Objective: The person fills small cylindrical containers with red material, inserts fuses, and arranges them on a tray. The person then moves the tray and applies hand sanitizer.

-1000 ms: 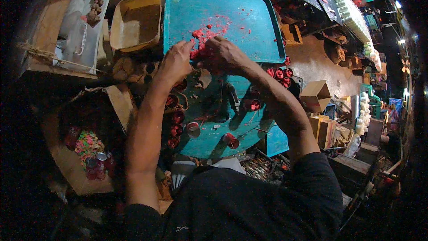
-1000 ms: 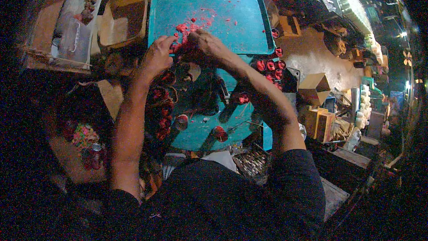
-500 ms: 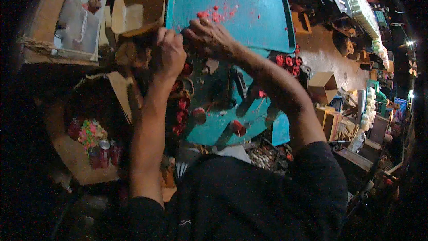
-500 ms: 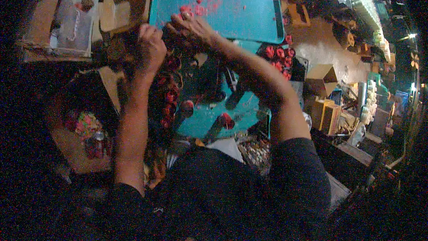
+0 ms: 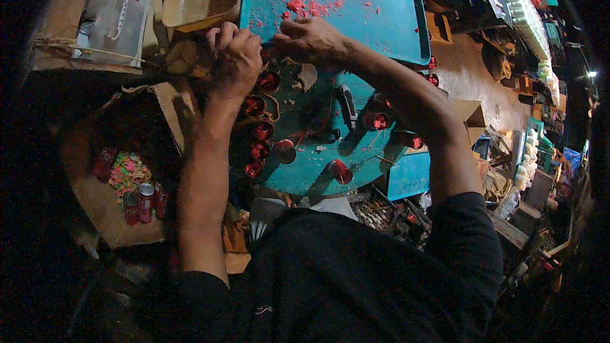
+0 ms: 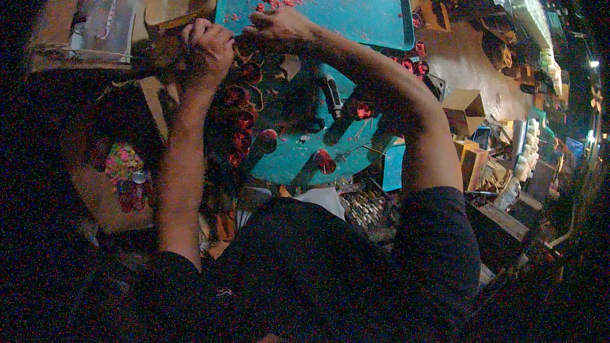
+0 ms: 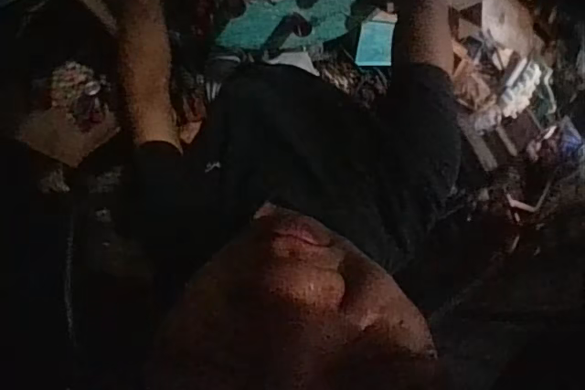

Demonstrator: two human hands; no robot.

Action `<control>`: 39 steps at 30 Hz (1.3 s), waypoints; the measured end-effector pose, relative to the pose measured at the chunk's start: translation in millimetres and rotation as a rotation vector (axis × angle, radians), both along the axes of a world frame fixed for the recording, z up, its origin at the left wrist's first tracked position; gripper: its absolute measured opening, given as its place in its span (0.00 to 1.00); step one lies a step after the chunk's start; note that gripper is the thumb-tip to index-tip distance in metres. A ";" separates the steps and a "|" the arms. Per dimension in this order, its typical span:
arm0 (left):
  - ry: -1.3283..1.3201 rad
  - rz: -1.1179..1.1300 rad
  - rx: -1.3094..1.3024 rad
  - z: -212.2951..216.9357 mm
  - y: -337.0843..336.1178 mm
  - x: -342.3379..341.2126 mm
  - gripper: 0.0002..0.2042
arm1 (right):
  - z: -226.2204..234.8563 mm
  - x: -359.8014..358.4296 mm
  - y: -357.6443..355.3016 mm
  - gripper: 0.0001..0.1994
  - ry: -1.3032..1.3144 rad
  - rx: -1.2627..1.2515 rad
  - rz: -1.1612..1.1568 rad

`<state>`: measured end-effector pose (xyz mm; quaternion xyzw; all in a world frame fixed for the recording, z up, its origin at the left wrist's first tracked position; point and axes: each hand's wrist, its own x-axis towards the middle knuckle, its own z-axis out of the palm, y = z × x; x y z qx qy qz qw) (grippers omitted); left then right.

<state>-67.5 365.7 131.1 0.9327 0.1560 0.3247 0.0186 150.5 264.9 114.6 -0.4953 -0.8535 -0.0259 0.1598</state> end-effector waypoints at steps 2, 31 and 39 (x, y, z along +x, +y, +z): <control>0.037 0.001 -0.039 5.2 -4.8 -1.5 0.04 | -9.3 7.9 -0.4 0.14 0.129 0.023 0.051; 0.335 -0.606 -0.761 -67.3 -264.3 -75.4 0.20 | -19.5 -72.2 -333.6 0.17 3.001 -0.289 -0.325; 0.484 -0.467 -0.579 -87.8 -317.2 -79.4 0.16 | -76.1 -162.6 -398.4 0.16 3.020 0.016 -0.691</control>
